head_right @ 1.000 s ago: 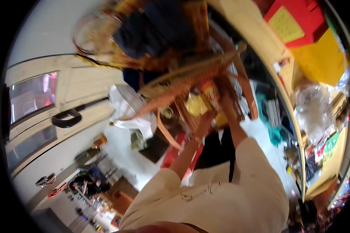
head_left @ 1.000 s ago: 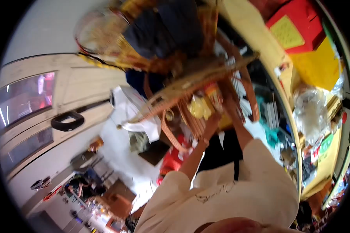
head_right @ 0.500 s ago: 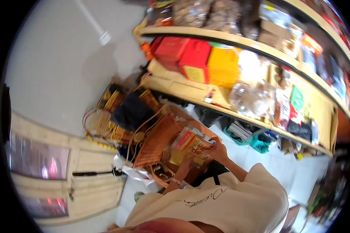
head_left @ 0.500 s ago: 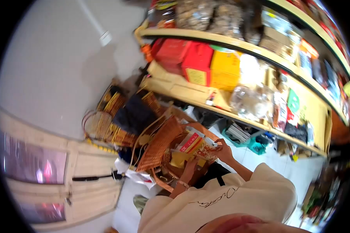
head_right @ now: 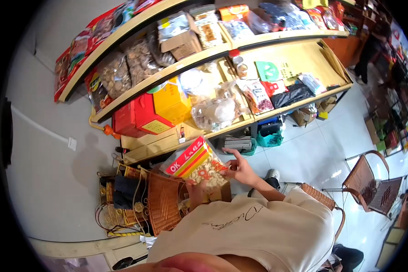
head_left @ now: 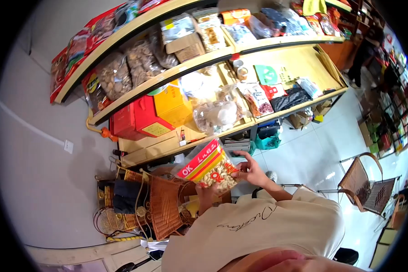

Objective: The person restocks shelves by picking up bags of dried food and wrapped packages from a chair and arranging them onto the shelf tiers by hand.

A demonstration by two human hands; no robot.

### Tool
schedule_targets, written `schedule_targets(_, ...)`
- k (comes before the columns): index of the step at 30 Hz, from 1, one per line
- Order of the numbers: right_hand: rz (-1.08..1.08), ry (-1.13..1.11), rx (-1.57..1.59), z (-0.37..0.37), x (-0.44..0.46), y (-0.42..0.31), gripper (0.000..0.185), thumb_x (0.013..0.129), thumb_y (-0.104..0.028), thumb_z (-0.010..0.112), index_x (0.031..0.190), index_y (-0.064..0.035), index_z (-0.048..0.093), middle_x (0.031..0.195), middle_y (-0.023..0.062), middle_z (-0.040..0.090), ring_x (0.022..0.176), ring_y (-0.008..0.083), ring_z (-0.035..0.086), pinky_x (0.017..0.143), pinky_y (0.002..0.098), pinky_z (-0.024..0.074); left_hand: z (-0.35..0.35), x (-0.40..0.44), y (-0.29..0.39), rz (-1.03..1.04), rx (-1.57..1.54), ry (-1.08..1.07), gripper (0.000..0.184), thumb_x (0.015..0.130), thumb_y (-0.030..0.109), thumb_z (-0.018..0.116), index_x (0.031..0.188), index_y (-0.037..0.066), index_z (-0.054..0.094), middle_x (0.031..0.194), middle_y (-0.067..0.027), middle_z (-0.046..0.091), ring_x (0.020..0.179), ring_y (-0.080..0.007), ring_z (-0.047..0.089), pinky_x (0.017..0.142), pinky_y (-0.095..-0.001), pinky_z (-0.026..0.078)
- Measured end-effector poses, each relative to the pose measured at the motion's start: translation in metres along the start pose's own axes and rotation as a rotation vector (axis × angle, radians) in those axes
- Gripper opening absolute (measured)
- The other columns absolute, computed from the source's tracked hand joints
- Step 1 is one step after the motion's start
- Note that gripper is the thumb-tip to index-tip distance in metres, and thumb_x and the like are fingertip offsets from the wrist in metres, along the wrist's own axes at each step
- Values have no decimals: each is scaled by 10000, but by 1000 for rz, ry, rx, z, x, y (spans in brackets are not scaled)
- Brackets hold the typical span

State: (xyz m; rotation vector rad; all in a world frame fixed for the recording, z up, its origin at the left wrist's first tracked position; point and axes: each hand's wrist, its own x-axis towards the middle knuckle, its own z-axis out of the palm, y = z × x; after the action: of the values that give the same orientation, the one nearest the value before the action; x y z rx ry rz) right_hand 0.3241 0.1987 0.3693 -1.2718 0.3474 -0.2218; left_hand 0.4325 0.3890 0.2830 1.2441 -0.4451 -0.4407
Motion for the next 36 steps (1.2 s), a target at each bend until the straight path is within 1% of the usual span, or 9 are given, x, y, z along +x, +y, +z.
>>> schedule_targets(2, -81, 49, -101, -27, -10, -14, 732, 684, -12, 741, 1300, -108, 357, 756, -33, 577, 661, 35, 484, 599, 190, 364, 52, 6, 26, -96, -166, 199, 608, 705, 53, 687, 1241, 28, 401, 1143, -92, 533, 1007, -200, 549, 801, -359, 480)
schedule_targets(5, -204, 53, -63, -66, -26, -43, 719, 712, -42, 727, 1307, -97, 328, 797, -5, 555, 794, 95, 528, 779, 274, 396, 98, 26, 24, -67, -258, 6, 450, 753, 37, 679, 1143, 18, 456, 1087, -78, 561, 991, -166, 546, 841, -313, 451)
schedule_targets(7, -225, 135, -40, -89, -39, -69, 718, 739, -64, 712, 1329, -90, 304, 948, 50, 576, 891, 116, 552, 786, 261, 419, 142, 24, 37, -125, -140, 51, 413, 744, 50, 691, 1099, 7, 484, 1054, -79, 585, 938, -137, 563, 801, -306, 468)
schedule_targets(9, -261, 125, 85, -112, -48, -80, 737, 753, -47, 697, 1344, -56, 256, 1130, 80, 539, 1061, 129, 500, 884, 277, 410, 186, 31, 49, -41, -159, -161, 372, 729, 50, 704, 1053, -5, 528, 1000, -68, 614, 885, -129, 580, 792, -292, 470)
schedule_targets(22, -314, 320, 221, -262, -72, -103, 708, 718, -39, 714, 1305, 5, 321, 1191, 72, 524, 1082, 138, 500, 944, 296, 393, 354, 67, 5, -79, -116, -465, 381, 755, 66, 682, 1091, -24, 526, 1036, -87, 609, 911, -135, 579, 806, -285, 467)
schedule_targets(23, -337, 344, 225, -275, -77, -108, 575, 738, -32, 707, 1216, 6, 390, 1167, 62, 532, 1063, 122, 509, 923, 285, 412, 366, 71, -4, -99, -108, -492, 376, 755, 64, 682, 1087, -23, 528, 1029, -86, 610, 903, -134, 581, 804, -285, 468)
schedule_targets(25, -340, 426, 191, -301, -83, -107, 594, 732, -31, 711, 1227, 6, 384, 1160, 72, 536, 1048, 130, 521, 917, 286, 419, 395, 77, -15, -130, -152, -510, 357, 751, 70, 685, 1066, -21, 543, 1004, -80, 617, 878, -130, 586, 791, -280, 469)
schedule_targets(28, -362, 523, 203, -337, -94, -122, 601, 730, -36, 713, 1232, 8, 386, 1142, 77, 546, 1044, 134, 524, 915, 289, 420, 441, 91, -28, -30, -89, -636, 338, 750, 83, 691, 1043, -18, 558, 986, -75, 623, 870, -123, 586, 782, -273, 470)
schedule_targets(36, -344, 771, 163, -401, -106, -132, 533, 736, -66, 715, 1184, 12, 435, 1095, 81, 571, 1008, 142, 544, 885, 286, 436, 520, 116, -51, -214, -111, -739, 305, 744, 75, 694, 1015, -11, 583, 939, -44, 633, 823, -106, 582, 736, -261, 471)
